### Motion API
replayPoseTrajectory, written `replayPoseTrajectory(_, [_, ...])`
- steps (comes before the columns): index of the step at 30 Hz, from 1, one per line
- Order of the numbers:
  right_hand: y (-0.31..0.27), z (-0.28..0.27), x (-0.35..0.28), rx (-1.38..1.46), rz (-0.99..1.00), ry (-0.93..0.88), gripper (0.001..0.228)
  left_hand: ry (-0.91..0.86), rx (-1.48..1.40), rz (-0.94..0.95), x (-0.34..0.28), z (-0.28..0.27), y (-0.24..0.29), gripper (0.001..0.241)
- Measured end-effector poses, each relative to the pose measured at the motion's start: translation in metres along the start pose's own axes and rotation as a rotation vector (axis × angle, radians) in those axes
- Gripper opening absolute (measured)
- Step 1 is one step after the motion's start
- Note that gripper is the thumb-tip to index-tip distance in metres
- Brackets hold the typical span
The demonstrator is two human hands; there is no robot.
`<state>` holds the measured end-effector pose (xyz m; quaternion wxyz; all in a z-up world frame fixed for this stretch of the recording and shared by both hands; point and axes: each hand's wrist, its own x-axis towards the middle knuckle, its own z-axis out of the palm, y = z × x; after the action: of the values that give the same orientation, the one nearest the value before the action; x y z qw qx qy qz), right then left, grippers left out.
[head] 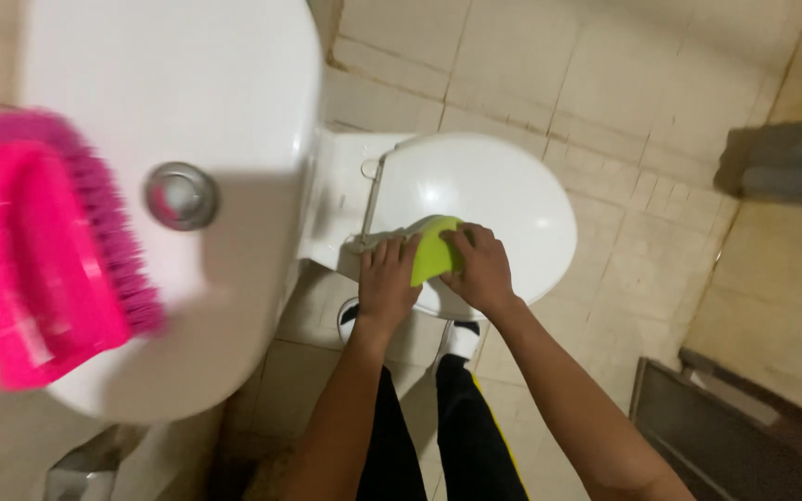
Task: The person kneels on the bathroom floor and scrubs the closed white toilet seat with a green sponge. They then move to the toilet tank, scrub the top surface, and briefly handle a toilet paper roll before continuing to clean the tank.
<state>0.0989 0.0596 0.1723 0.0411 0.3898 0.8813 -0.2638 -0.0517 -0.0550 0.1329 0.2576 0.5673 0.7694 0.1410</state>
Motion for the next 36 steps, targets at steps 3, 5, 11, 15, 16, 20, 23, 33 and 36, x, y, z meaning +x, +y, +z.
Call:
replayPoseTrajectory(3, [-0.019,-0.045,0.003,-0.022,-0.105,0.152,0.073,0.068,-0.060,-0.005,-0.007,-0.065,0.030,0.091])
replayPoseTrajectory(5, [-0.032,-0.083,0.006,-0.012,-0.151,0.210,0.072,0.140,-0.075,-0.017,-0.008,-0.108,0.057,0.090])
replayPoseTrajectory(11, [-0.088,-0.187,0.017,-0.038,-0.345,0.451,0.069,0.358,-0.035,0.028,-0.023,-0.241,0.101,0.085])
replayPoseTrajectory(15, [-0.144,-0.250,0.014,-0.086,-0.457,0.505,0.083,0.439,0.076,0.096,-0.044,-0.327,0.105,0.082])
replayPoseTrajectory(16, [-0.160,-0.258,0.014,-0.087,-0.467,0.519,0.083,0.453,0.084,0.100,-0.050,-0.338,0.101,0.082])
replayPoseTrajectory(20, [-0.222,-0.278,0.022,-0.088,-0.303,0.380,0.090,0.626,0.171,0.041,-0.075,-0.374,0.074,0.075])
replayPoseTrajectory(23, [-0.261,-0.274,0.033,-0.059,-0.135,0.342,0.087,0.673,0.188,-0.081,-0.090,-0.382,0.050,0.073])
replayPoseTrajectory(33, [-0.304,-0.214,0.040,-0.150,-0.121,0.162,0.093,0.520,0.090,-0.395,-0.120,-0.371,-0.003,0.075])
replayPoseTrajectory(36, [-0.305,-0.216,0.029,-0.186,-0.093,0.159,0.094,0.566,0.001,-0.369,-0.118,-0.360,-0.011,0.068])
